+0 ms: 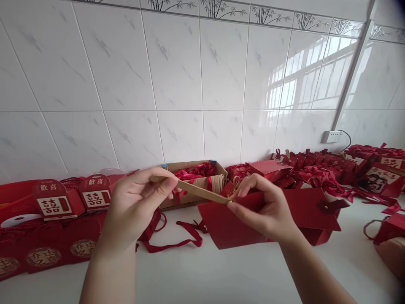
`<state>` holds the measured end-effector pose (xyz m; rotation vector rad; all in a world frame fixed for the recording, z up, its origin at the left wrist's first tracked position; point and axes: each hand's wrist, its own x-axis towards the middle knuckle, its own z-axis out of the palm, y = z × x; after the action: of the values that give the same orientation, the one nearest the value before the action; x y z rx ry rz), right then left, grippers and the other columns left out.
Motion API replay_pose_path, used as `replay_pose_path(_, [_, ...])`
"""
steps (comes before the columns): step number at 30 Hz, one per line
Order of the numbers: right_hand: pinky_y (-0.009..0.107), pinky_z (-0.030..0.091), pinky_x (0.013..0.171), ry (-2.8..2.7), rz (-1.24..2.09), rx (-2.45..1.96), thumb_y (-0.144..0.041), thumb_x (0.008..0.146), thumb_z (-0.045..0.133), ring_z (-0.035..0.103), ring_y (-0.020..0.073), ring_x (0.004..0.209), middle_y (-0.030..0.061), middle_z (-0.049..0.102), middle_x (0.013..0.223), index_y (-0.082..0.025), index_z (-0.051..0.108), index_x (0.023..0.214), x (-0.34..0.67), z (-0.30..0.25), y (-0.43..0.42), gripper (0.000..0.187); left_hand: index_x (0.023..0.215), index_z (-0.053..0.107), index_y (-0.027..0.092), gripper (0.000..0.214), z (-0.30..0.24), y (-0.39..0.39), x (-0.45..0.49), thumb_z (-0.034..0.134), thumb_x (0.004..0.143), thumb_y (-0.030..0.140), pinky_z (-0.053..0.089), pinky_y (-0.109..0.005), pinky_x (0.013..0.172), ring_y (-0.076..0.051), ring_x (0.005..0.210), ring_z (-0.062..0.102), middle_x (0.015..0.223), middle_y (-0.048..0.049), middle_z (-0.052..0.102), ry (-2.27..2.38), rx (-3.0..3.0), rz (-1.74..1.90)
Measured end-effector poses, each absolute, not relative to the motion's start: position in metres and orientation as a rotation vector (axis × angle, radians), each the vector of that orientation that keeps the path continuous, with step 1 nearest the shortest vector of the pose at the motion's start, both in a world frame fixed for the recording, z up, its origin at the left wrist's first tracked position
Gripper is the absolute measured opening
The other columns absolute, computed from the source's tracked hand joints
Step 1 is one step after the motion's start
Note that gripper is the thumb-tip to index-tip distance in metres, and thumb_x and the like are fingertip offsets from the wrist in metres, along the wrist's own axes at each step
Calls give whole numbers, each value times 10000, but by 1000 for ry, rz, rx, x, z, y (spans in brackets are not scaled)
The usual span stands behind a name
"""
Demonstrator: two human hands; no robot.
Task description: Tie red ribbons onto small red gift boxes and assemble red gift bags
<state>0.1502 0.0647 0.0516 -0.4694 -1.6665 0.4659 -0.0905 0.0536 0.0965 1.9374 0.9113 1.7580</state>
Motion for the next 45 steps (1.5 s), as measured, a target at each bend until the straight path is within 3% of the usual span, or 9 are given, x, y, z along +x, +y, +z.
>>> replay_pose_path(4, [244,458,544,-1881,403,-359,-109,733,692,550,116,605,-21,610,713,-224,512,789,144,50,62,221,1042,541,299,325,99,41,-68,728,794,206,506,-192,510,-83,496,582,619,95,634,787,1781,1996])
replay_pose_path(6, [248,464,538,-1903,382,-325,-104,736,685,567,122,611,-10,625,725,-225,515,802,144,50,62,219,1015,503,321,347,100,36,-59,722,795,167,504,-175,499,-66,468,574,596,128,615,810,1826,2030])
replay_pose_path(10, [251,472,529,-1898,330,-280,-98,741,683,575,126,610,-1,627,723,-225,514,804,146,51,61,221,783,648,217,77,100,35,-57,697,817,266,542,-186,548,-92,596,635,711,34,676,969,1941,1801])
replay_pose_path(13, [243,469,523,-1889,307,-265,-89,736,691,571,120,602,-5,620,718,-223,512,804,148,52,60,233,928,705,218,172,98,37,-61,586,884,333,599,-278,709,-181,784,703,815,-36,734,903,1989,1495])
replay_pose_path(16, [240,466,523,-1886,303,-264,-98,736,700,568,117,600,-11,614,709,-223,510,805,148,53,59,237,1041,695,256,205,95,40,-60,627,850,286,591,-326,817,-206,876,701,915,-44,738,788,2119,1250])
replay_pose_path(20, [247,466,526,-1889,289,-278,-114,744,697,554,120,598,-8,608,709,-224,508,807,147,53,59,228,918,741,276,115,92,41,-52,666,834,252,554,-268,823,-171,929,647,982,-32,692,841,2317,1304])
replay_pose_path(29, [273,475,557,-1846,286,-315,-124,745,694,554,138,631,3,599,727,-228,495,797,151,54,60,230,862,718,222,83,92,40,-42,655,852,274,462,-184,515,-107,608,587,686,9,657,783,2059,1225])
replay_pose_path(37, [279,484,578,-1828,252,-272,-107,755,681,548,141,657,2,580,733,-227,495,808,149,57,59,228,862,730,210,78,92,41,-39,669,839,254,486,-203,608,-123,692,593,767,-20,669,716,2079,1270])
replay_pose_path(45, [299,500,607,-1830,109,-241,-70,732,674,543,153,695,16,560,761,-220,511,811,147,59,58,235,871,695,233,132,91,42,-42,610,879,333,467,-193,547,-117,650,573,712,0,638,801,2044,1123])
